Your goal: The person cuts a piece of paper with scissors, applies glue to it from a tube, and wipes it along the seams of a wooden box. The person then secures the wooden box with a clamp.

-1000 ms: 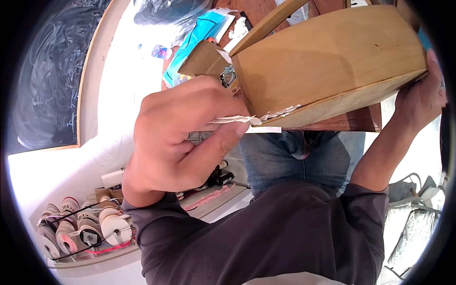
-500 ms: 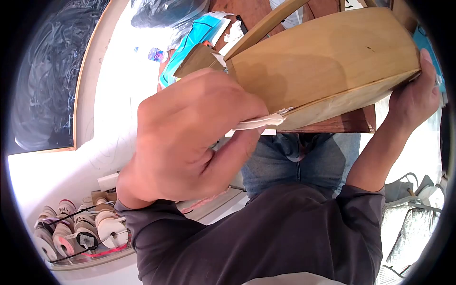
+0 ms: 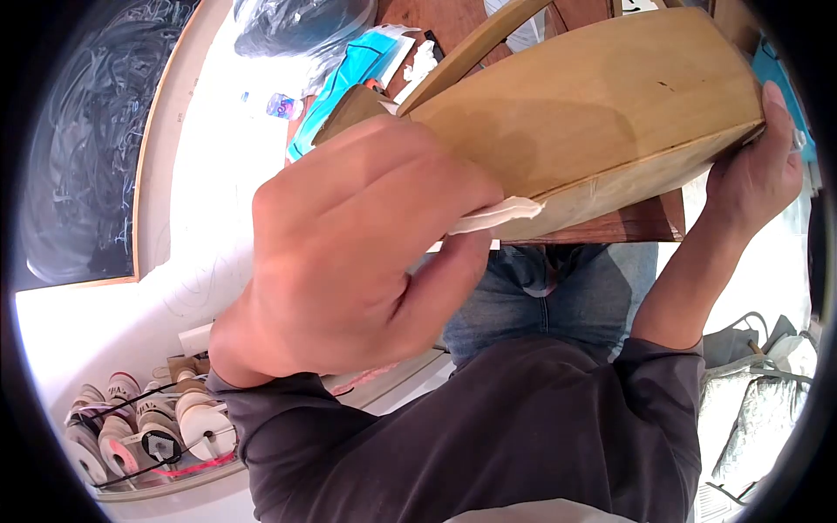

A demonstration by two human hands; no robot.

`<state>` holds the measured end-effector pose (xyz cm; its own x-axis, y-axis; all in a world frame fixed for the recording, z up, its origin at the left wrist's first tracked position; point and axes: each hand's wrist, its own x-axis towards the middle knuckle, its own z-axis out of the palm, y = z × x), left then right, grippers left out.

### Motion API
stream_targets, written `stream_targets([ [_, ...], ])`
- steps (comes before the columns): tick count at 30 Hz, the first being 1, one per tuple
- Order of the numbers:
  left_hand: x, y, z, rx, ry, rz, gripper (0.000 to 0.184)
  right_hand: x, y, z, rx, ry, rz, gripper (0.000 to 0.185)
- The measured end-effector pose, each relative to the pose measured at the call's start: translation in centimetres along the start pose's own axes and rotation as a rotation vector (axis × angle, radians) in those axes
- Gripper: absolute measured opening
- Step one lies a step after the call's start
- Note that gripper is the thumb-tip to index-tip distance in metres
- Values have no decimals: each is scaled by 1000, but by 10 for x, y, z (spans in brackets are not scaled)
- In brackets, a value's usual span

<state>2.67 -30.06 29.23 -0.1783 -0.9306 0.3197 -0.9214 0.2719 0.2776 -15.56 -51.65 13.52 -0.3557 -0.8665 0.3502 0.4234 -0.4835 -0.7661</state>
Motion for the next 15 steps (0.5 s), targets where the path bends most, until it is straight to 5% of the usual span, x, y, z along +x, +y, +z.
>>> stream_targets([
  [15, 1, 6, -1, 29, -11, -27, 21, -1, -4, 0, 12, -20, 27, 37],
])
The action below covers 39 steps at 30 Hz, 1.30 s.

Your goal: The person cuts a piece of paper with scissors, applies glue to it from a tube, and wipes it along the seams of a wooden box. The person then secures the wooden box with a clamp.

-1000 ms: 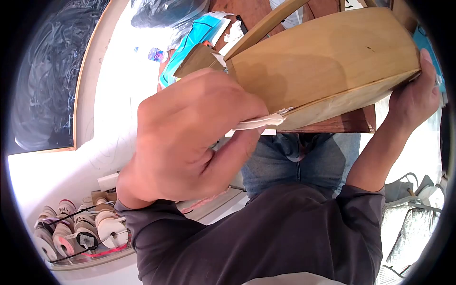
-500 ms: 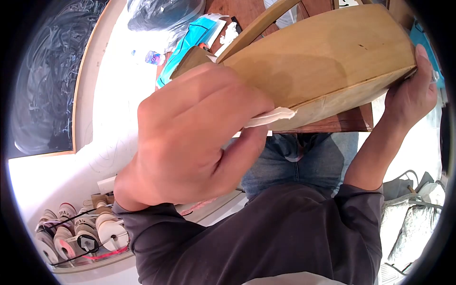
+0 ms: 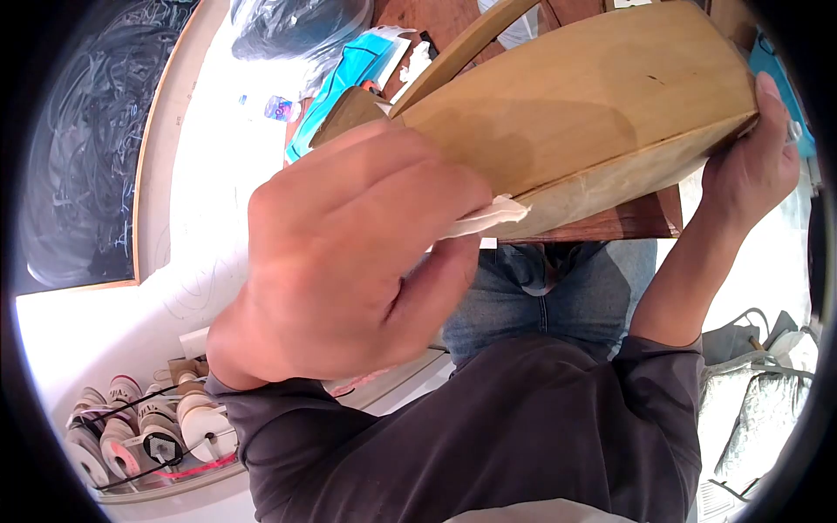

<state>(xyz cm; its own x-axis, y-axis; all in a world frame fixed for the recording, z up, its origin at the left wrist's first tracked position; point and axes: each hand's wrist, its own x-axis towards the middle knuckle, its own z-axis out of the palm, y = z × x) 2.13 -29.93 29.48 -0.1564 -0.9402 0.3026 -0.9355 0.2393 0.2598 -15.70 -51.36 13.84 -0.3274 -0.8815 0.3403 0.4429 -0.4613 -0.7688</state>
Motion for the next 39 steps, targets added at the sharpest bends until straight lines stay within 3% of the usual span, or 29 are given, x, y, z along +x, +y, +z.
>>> stream_targets([
  [33, -36, -15, -18, -71, -33, -72, 25, 4, -2, -2, -39, 16, 66, 25],
  [39, -54, -23, -10, -168, 45, -85, 24, 4, -1, -2, 27, 16, 71, 23],
])
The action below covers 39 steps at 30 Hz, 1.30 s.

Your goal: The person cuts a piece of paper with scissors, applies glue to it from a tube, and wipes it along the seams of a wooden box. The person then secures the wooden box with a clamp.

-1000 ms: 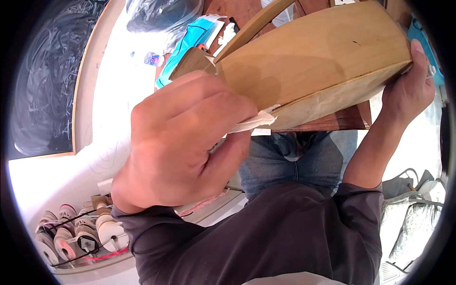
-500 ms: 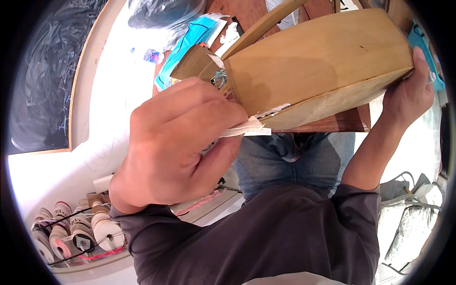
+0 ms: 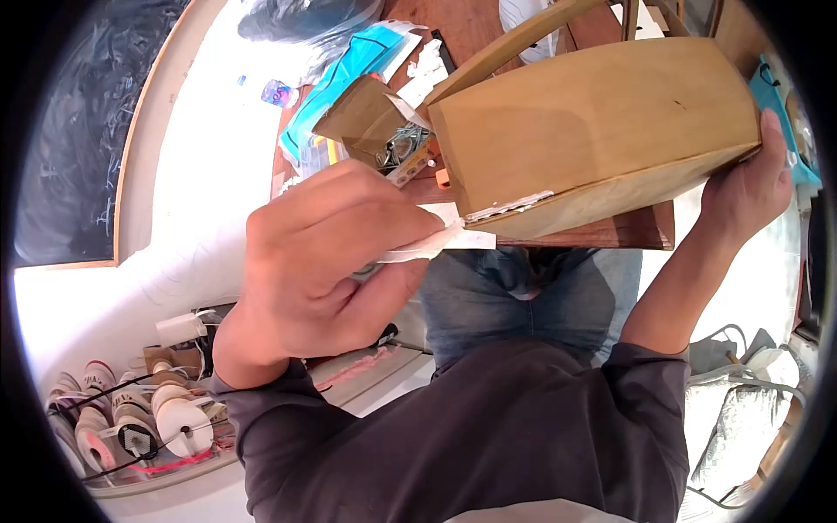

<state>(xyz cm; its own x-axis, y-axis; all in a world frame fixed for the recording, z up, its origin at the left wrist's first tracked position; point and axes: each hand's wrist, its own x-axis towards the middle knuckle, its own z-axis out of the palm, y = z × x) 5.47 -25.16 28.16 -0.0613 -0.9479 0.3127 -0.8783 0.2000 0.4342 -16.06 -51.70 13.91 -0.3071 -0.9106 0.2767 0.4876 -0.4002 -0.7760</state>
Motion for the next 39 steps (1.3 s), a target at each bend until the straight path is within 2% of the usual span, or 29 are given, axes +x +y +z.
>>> stream_targets([
  [7, -15, -14, 1, -50, 46, -14, 23, -2, -6, 7, -13, 42, 38, 22],
  [10, -31, -25, 13, -120, 196, 10, 20, -8, -13, 13, -47, 61, -7, 19],
  [12, -46, -43, 30, -175, 390, -90, 25, -12, -19, 10, -56, 83, -2, 22],
  [13, -57, -52, 42, -248, 436, -158, 21, -6, -22, -9, -62, -7, 62, 33],
  [14, -68, -60, 56, -275, 450, -153, 21, -8, -26, -26, -81, -18, 41, 33],
  [16, -88, -72, 85, -660, 552, -417, 18, -29, -50, -36, -52, -177, 132, 38],
  [17, -97, -76, 96, -690, 562, -412, 18, -42, -58, -48, -56, -283, 176, 39],
  [19, -112, -84, 115, -753, 504, -613, 13, -71, -69, -72, -70, -513, 279, 42],
  [20, -119, -88, 125, -782, 514, -605, 13, -88, -74, -78, -83, -636, 344, 44],
  [24, -129, -91, 141, -934, 595, -737, 14, -144, -79, -73, -99, -785, 761, 45],
  [25, -127, -88, 143, -1094, 625, -714, 16, -156, -77, -70, -92, -779, 883, 45],
  [28, -118, -74, 140, -1388, 657, -696, 18, -188, -69, -53, -98, -848, 1031, 30],
  [29, -116, -69, 138, -1527, 634, -670, 18, -195, -71, -45, -186, -905, 1030, 20],
  [30, -117, -64, 137, -1533, 641, -676, 18, -198, -64, -42, -149, -1044, 967, 20],
  [33, -124, -58, 137, -1569, 634, -673, 15, -213, -61, -14, -153, -1157, 946, 20],
  [35, -133, -57, 138, -1507, 636, -586, 12, -220, -56, -5, -180, -1222, 887, 20],
  [39, -143, -50, 137, -1470, 726, -630, 10, -233, -50, 5, -189, -1147, 858, 21],
])
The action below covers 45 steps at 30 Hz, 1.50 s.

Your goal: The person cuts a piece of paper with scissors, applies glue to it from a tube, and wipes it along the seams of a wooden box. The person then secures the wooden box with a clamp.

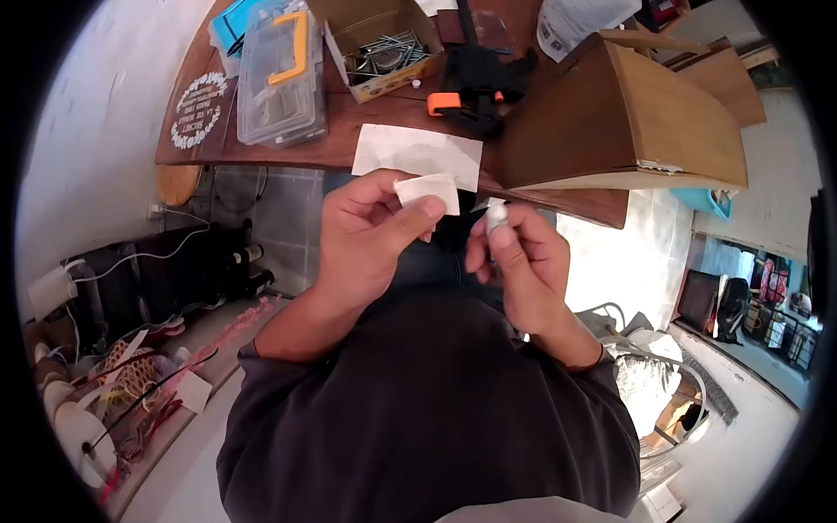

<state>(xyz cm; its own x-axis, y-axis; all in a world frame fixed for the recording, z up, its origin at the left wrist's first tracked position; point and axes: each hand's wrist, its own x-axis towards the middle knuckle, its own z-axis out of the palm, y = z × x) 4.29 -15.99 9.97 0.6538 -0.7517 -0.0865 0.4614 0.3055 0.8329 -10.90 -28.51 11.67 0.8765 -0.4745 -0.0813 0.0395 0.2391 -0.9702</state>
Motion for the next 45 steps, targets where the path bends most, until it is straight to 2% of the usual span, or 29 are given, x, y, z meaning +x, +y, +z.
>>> stream_targets([
  [1, -2, 0, -3, 41, -11, 23, 11, 1, -1, 0, 61, 48, 32, 15],
  [3, -7, 2, -2, 81, -18, 45, 13, 6, 11, 7, 123, 117, -121, 14],
  [11, -16, -1, 10, 48, -95, 33, 8, 0, 6, 14, 34, 168, -102, 7],
  [13, -18, -1, 15, 55, -71, 45, 7, -3, 8, 8, -95, 153, -124, 8],
  [15, -17, -3, 16, 63, -54, 52, 7, -1, 7, 14, -14, 171, -127, 12],
  [17, -13, -4, 10, 201, 75, 199, 11, -1, 0, 14, -2, 173, -148, 13],
  [19, -8, -1, 6, 319, 139, 198, 14, -1, 1, -1, 127, -6, -95, 21],
  [20, -6, -1, 5, 330, 155, 180, 20, -3, 5, -2, 37, 3, -140, 30],
  [23, 9, -11, 0, 362, 155, 196, 30, -6, 1, -3, -125, -7, -237, 29],
  [26, 25, -19, -8, 618, 224, 72, 26, -8, 7, -5, -153, -6, -330, 30],
  [27, 29, -20, -11, 619, 227, 73, 26, -9, 9, -5, -152, -9, -330, 30],
  [29, 35, -25, -18, 905, 154, 141, 21, -11, 13, -5, -175, 25, -369, 29],
  [30, 34, -26, -18, 904, 157, 139, 21, -12, 13, -4, -175, 22, -367, 29],
  [32, 35, -22, -13, 1389, 152, 464, 20, -12, 14, -3, -148, 51, -374, 28],
  [33, 29, -15, -9, 1390, 152, 467, 20, -12, 13, -5, -147, 51, -377, 28],
  [35, 2, 7, 4, 1103, -73, 553, 30, -12, 14, -10, -218, -43, -363, 26],
  [36, -9, 18, 14, 891, -217, 477, 33, -11, 15, -7, -215, -44, -354, 26],
  [37, -18, 22, 23, 674, -342, 397, 37, -9, 16, -2, -247, -45, -464, 26],
  [38, -21, 18, 27, 675, -323, 394, 37, -7, 18, 1, -277, -53, -579, 26],
  [40, -25, 11, 30, 676, -352, 520, 39, -10, 20, 2, -266, -88, -562, 26],
  [45, -32, 14, 29, 720, -344, 570, 31, -9, 24, 0, -350, -106, -611, 24],
])
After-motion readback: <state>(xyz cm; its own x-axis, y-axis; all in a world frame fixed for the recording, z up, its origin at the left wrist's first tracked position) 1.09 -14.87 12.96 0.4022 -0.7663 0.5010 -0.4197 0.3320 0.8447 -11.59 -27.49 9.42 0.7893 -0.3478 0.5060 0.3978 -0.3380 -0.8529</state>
